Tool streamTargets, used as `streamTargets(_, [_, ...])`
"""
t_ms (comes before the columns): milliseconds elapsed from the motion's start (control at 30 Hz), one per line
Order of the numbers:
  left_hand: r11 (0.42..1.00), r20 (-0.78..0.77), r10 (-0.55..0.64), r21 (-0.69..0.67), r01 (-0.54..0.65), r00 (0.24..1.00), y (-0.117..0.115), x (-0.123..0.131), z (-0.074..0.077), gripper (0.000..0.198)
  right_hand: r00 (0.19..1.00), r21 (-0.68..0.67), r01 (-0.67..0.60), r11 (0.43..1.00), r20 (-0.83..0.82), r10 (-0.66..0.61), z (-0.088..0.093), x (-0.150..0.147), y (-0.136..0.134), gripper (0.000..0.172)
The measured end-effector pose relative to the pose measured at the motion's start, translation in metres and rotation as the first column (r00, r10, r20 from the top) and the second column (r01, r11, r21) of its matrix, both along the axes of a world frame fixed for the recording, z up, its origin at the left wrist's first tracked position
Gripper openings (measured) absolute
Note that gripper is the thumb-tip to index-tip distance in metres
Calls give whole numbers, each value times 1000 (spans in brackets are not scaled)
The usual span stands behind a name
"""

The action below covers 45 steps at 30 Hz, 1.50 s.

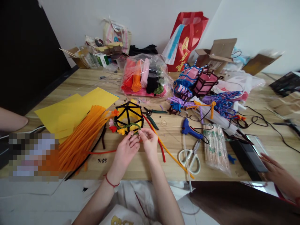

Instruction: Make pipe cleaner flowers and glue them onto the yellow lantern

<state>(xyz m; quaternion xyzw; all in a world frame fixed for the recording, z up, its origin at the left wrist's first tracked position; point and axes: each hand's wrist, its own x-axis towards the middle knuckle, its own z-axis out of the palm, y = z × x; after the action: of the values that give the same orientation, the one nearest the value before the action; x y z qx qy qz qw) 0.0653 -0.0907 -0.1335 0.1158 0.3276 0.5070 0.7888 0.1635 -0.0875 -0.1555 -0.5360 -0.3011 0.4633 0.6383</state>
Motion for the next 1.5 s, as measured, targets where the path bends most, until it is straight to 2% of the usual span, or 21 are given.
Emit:
streamTargets(100, [998,-152,16,58,-7,988,2,-4,-1,27,1000,2,11,1000,28,-11,1,-3,-3,35])
streamTargets(167, [992,-278,67,120,-35,958,4,-8,-3,25,999,2,15,1000,47,-15,2,-5,-5,33])
streamTargets(300, [954,-499,251,273,-125,830,5,-18,-7,16,998,3,18,1000,61,-18,1,-8,-8,31])
streamTargets(400, [925,-579,338,350,-148,742,5,-21,-11,14,999,3,-26,1000,31,26,0,-12,-8,34])
streamTargets(467, [919,-596,344,373,-129,725,4,-21,-12,14,996,0,-90,996,-1,90,-1,-14,-8,38])
streamTargets(667, [947,-576,246,316,-66,780,5,-26,-12,22,968,-33,-244,969,-72,241,3,-10,-7,38])
streamTargets(900, [975,-490,11,197,98,872,9,-39,-17,35,919,-70,-380,922,-144,368,5,-8,-8,38])
streamTargets(1067, [943,-399,-184,187,276,898,16,-48,-24,42,826,-86,-540,837,-243,509,9,-1,-9,39])
streamTargets(1167, [913,-363,-279,187,363,889,19,-51,-29,34,767,-94,-617,781,-295,571,11,3,-9,40])
streamTargets(1233, [892,-358,-331,183,413,873,21,-52,-34,27,749,-102,-639,763,-310,585,11,5,-9,41])
streamTargets(1400, [865,-391,-377,174,470,840,24,-50,-41,25,775,-129,-618,776,-262,574,13,5,-10,42])
streamTargets(1500, [911,-419,-269,182,371,867,23,-47,-42,28,843,-135,-533,835,-167,511,13,4,-13,41])
